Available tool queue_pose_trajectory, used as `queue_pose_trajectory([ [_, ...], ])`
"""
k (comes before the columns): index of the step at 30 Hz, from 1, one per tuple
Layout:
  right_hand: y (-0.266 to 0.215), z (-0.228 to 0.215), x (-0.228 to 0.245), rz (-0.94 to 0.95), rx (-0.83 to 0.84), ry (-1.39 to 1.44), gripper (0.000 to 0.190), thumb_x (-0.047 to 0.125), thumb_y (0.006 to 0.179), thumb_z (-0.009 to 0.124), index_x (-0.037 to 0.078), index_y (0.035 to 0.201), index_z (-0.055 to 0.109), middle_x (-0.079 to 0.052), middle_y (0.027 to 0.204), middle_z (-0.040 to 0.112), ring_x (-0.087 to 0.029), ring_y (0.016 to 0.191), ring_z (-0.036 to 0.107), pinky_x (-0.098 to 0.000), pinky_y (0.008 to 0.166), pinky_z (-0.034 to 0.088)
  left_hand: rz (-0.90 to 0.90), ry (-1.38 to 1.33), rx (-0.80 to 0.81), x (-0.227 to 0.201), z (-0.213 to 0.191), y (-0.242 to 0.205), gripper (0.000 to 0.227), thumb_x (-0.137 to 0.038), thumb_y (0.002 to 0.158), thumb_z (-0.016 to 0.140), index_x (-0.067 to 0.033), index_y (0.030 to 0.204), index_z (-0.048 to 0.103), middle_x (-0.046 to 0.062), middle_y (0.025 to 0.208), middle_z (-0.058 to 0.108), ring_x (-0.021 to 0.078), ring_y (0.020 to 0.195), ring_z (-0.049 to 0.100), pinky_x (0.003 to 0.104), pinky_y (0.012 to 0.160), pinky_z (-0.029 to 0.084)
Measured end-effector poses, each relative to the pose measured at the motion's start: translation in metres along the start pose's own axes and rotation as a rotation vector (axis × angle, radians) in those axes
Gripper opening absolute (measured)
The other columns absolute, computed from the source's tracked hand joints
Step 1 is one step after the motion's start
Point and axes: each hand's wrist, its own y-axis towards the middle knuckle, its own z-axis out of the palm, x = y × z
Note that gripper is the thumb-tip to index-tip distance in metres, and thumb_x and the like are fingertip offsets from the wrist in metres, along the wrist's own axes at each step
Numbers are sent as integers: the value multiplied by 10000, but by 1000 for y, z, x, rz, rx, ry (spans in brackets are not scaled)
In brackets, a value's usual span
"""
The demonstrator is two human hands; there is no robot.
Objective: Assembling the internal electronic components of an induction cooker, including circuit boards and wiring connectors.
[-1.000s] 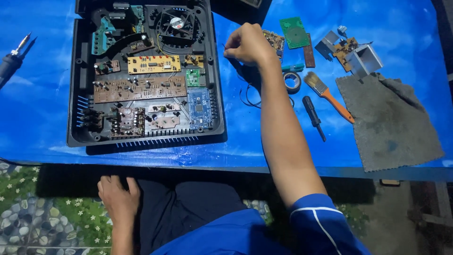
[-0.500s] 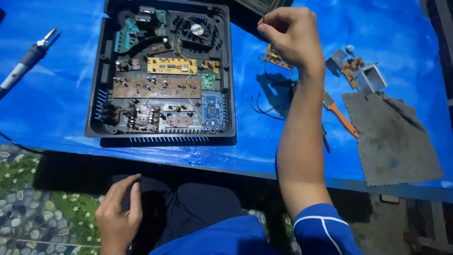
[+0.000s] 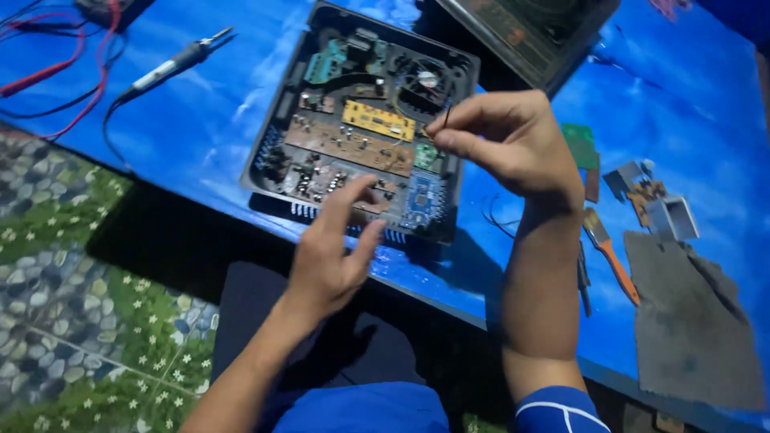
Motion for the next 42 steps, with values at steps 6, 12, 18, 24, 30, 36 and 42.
queue_pose_trajectory([
  [6, 2, 10, 2, 48, 13, -71, 148, -49, 939, 730, -47, 1086, 714, -146, 1077, 753, -132, 825, 684, -208, 774, 572, -79, -110, -157, 1, 18, 17, 282, -80, 999, 616, 5, 1255, 535, 108, 1004, 711, 183, 706, 672, 303, 627, 558],
  [12, 1, 7, -1, 86, 8, -86, 164, -53, 929, 726, -51, 1093, 711, -137, 1007, 739, -120, 793, 660, -197, 741, 553, -86, -262, -131, 10, 22, 20, 266, -122, 1062, 521, -44, 1316, 520, 59, 857, 676, 115, 649, 596, 252, 561, 491],
  [18, 4, 15, -5, 146, 15, -68, 155, -35, 936, 723, -41, 1090, 715, -131, 1000, 747, -131, 819, 692, -197, 759, 560, -33, -154, -243, 6, 20, 15, 116, -27, 1022, 573, -1, 1120, 627, 63, 835, 711, 151, 641, 689, 284, 565, 529],
  [24, 8, 26, -9, 67, -296, -54, 139, -49, 1017, 699, -24, 1153, 687, -125, 1081, 733, -103, 855, 661, -167, 771, 529, 62, 84, -123, 14, 29, 3, 119, 88, 918, 563, 6, 995, 601, 67, 724, 583, 135, 496, 454, 276, 438, 386],
  [30, -1, -1, -9, -39, -474, -154, 55, 5, 1110, 633, 48, 1092, 602, -15, 880, 569, -77, 699, 451, -223, 654, 393, 119, 75, -60, -5, 34, -18, 145, 23, 866, 657, -37, 820, 534, 55, 707, 500, 181, 515, 413, 332, 516, 375],
  [36, -6, -11, 26, 144, 111, -349, 237, 6, 948, 648, -60, 1176, 657, -186, 1005, 746, -217, 860, 755, -272, 767, 620, -32, -47, 13, -8, 33, -24, 106, 68, 927, 593, 5, 1000, 550, 91, 772, 532, 220, 525, 507, 375, 511, 462],
  [42, 4, 36, 37, 139, 527, -571, 329, 193, 797, 781, 76, 1105, 783, -39, 858, 844, -151, 628, 793, -255, 510, 586, -87, -83, -42, -7, 29, -23, 104, 29, 935, 534, 5, 1026, 577, 124, 817, 623, 251, 576, 580, 380, 542, 500],
])
